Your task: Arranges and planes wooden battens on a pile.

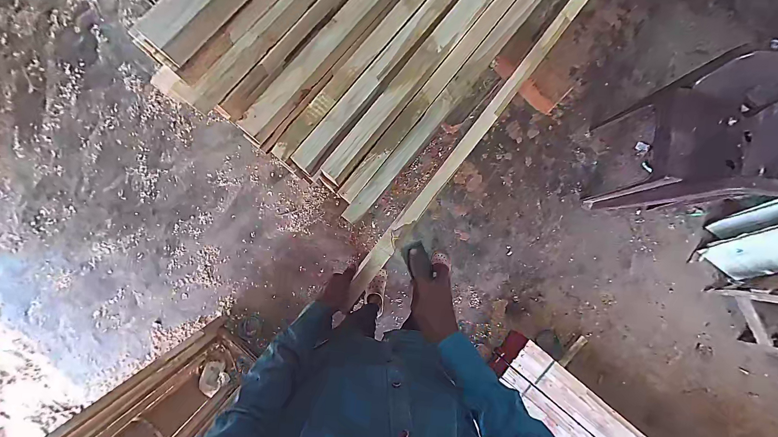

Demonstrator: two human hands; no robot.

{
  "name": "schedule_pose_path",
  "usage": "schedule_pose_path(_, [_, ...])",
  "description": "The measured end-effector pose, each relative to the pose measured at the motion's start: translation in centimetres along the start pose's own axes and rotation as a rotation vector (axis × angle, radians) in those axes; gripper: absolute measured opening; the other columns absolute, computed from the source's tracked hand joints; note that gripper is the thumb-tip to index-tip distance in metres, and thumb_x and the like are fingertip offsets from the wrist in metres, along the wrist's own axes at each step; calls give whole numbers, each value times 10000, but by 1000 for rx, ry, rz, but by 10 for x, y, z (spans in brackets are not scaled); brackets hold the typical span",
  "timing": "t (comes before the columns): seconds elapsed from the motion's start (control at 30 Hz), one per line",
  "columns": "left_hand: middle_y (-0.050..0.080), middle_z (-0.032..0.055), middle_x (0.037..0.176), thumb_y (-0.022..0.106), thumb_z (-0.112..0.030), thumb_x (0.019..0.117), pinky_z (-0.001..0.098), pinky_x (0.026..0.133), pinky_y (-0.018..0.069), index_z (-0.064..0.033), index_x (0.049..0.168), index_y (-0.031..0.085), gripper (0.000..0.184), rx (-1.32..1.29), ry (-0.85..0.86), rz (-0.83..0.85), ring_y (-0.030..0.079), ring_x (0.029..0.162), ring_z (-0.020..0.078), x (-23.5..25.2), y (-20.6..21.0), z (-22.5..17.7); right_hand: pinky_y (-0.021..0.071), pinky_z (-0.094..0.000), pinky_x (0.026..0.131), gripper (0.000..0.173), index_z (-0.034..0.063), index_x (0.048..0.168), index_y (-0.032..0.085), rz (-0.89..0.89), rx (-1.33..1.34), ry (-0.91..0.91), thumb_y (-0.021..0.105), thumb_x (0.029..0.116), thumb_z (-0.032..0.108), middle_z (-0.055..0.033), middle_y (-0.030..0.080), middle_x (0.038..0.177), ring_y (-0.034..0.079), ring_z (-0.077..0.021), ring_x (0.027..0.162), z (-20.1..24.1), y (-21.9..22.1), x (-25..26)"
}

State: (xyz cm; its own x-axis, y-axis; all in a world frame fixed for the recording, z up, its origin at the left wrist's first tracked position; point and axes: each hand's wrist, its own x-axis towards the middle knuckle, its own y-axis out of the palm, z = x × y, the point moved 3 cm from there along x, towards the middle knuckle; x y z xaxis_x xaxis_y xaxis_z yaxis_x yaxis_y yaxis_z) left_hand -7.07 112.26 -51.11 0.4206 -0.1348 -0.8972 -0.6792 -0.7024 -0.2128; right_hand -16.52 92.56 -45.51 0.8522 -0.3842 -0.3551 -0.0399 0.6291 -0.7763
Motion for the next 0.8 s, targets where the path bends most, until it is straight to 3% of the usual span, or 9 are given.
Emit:
schedule_pose_path(0.03, [707,196,1080,201,-545,1114,527,825,568,-6,1250,645,712,76,11,-33,699,918,309,-7,0,-2,558,-517,947,551,177,1563,459,-54,10,18,541,1020,129,-345,512,1360,614,-460,1144,5,-12,4])
schedule_pose_path(0.1, [677,247,1221,196,-544,1113,582,966,520,16,1313,615,728,180,41,-79,681,1096,366,-21,3,-7,571,-559,869,523,108,1558,448,-72,-14,65,547,1055,212,-350,534,1298,647,-467,1044,17,-42,25])
schedule_pose_path(0.23, [683,262,1174,183,-498,1126,573,942,528,46,1253,637,720,224,89,-99,693,1053,369,-29,6,-11,585,-557,832,425,-16,1415,525,150,-71,198,530,1061,219,-346,490,1367,676,-452,1014,62,-54,26])
schedule_pose_path(0.4, [654,270,1247,169,-474,1133,575,1008,486,48,1316,605,704,259,67,-54,651,1147,376,-29,3,-16,555,-465,958,604,-96,1573,244,463,-204,141,463,1049,111,-370,354,1491,577,-452,1244,109,3,-48])
schedule_pose_path(0.47, [642,277,1258,124,-447,1134,578,1003,492,57,1351,573,709,313,92,-27,652,1136,383,-31,2,-17,561,-495,938,568,-62,1559,320,514,-206,119,479,1049,129,-362,375,1483,592,-467,1213,109,-2,-60])
schedule_pose_path(0.53, [657,271,1238,120,-458,1133,568,954,529,37,1362,573,709,276,91,-52,684,1078,374,-27,-1,-13,561,-512,929,490,40,1514,459,485,-141,119,472,1066,239,-322,488,1409,639,-438,1142,95,-23,-54])
schedule_pose_path(0.6, [659,238,1236,245,-368,1140,533,885,575,-25,1440,525,535,142,55,41,697,1026,337,-12,-7,-5,549,-519,937,496,99,1537,472,341,-39,83,468,1068,261,-307,572,1306,659,-419,1081,74,-40,-37])
schedule_pose_path(0.7, [666,123,811,280,-479,1110,380,508,541,-71,1165,618,533,-366,-33,201,635,593,227,13,-5,15,562,-525,868,496,86,1542,465,52,68,-44,514,1064,209,-276,630,1143,671,-397,957,51,-41,-3])
schedule_pose_path(0.8, [644,111,737,249,-491,1103,347,464,518,-67,1098,605,554,-494,-61,329,612,539,217,24,-8,18,592,-521,816,547,102,1579,408,-63,84,-121,547,1053,161,-276,582,1266,687,-388,940,34,-6,25])
